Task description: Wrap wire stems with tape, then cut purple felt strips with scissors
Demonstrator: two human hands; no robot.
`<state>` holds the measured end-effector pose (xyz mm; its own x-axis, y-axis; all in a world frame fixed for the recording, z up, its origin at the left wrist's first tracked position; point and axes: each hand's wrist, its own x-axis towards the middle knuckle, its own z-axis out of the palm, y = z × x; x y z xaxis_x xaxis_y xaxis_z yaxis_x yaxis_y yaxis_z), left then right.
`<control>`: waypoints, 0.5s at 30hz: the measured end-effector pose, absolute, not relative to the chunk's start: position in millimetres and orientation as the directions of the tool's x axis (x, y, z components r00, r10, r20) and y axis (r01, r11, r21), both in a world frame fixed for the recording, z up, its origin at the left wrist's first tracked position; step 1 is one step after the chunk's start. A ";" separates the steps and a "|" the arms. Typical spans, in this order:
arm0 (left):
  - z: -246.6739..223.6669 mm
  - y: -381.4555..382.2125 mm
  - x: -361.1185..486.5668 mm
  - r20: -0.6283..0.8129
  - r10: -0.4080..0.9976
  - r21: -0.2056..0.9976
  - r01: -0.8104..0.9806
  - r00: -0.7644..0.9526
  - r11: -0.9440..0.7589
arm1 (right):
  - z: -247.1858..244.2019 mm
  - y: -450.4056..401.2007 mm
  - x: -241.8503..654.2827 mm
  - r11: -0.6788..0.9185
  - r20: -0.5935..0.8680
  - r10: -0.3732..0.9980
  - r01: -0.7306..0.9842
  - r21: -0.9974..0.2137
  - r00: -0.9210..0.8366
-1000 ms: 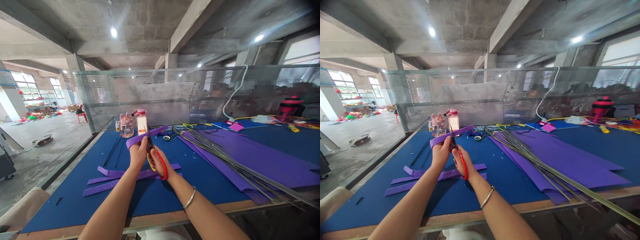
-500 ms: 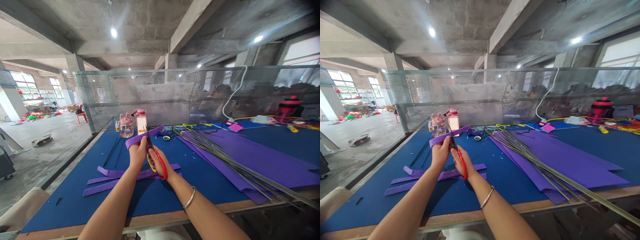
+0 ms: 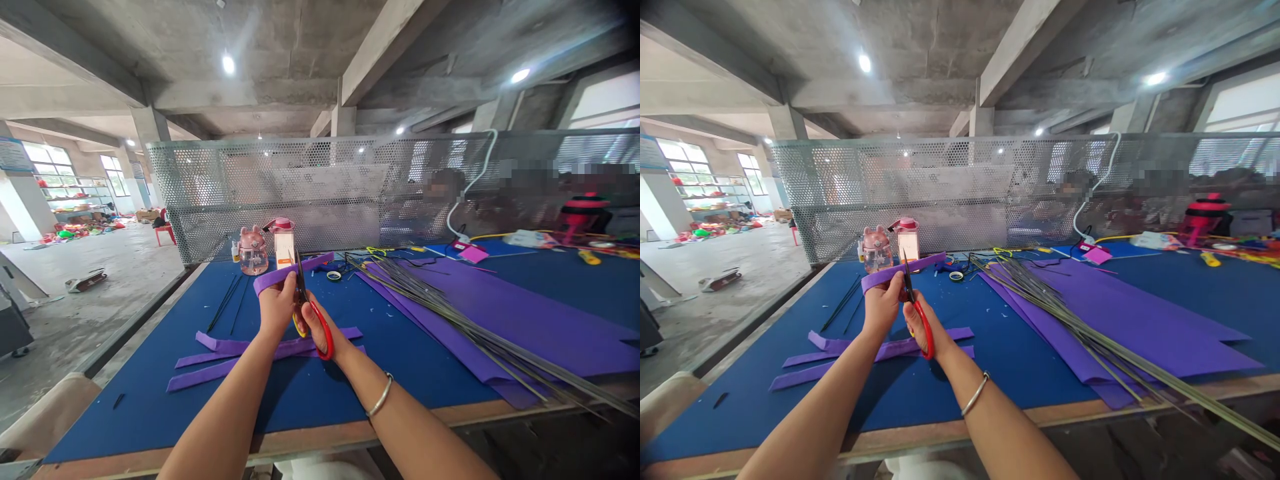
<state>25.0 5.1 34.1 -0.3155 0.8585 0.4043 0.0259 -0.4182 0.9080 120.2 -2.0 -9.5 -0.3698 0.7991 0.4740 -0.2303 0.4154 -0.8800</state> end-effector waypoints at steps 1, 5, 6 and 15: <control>33.6 5.2 24.8 0.406 0.857 0.909 0.049 -0.316 -0.413 | -9.8 -1.1 120.3 0.404 0.467 0.805 -0.238 -0.883 -0.366; 34.4 2.5 24.5 0.423 0.848 0.906 0.141 -0.318 -0.400 | -10.7 0.5 120.6 0.358 0.437 0.828 -0.269 -0.894 -0.352; 35.1 1.5 24.6 0.430 0.845 0.903 0.150 -0.317 -0.403 | -10.5 0.0 120.6 0.354 0.432 0.832 -0.266 -0.897 -0.349; 33.6 4.6 25.1 0.422 0.842 0.900 0.045 -0.335 -0.433 | -5.8 -5.7 120.5 0.360 0.400 0.873 -0.183 -0.915 -0.278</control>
<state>25.1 4.6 33.6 -0.3348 0.8424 0.4223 0.0455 -0.4332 0.9002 120.5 -5.7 -5.8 -0.2785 0.8733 0.3997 -0.1829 0.3603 -0.9147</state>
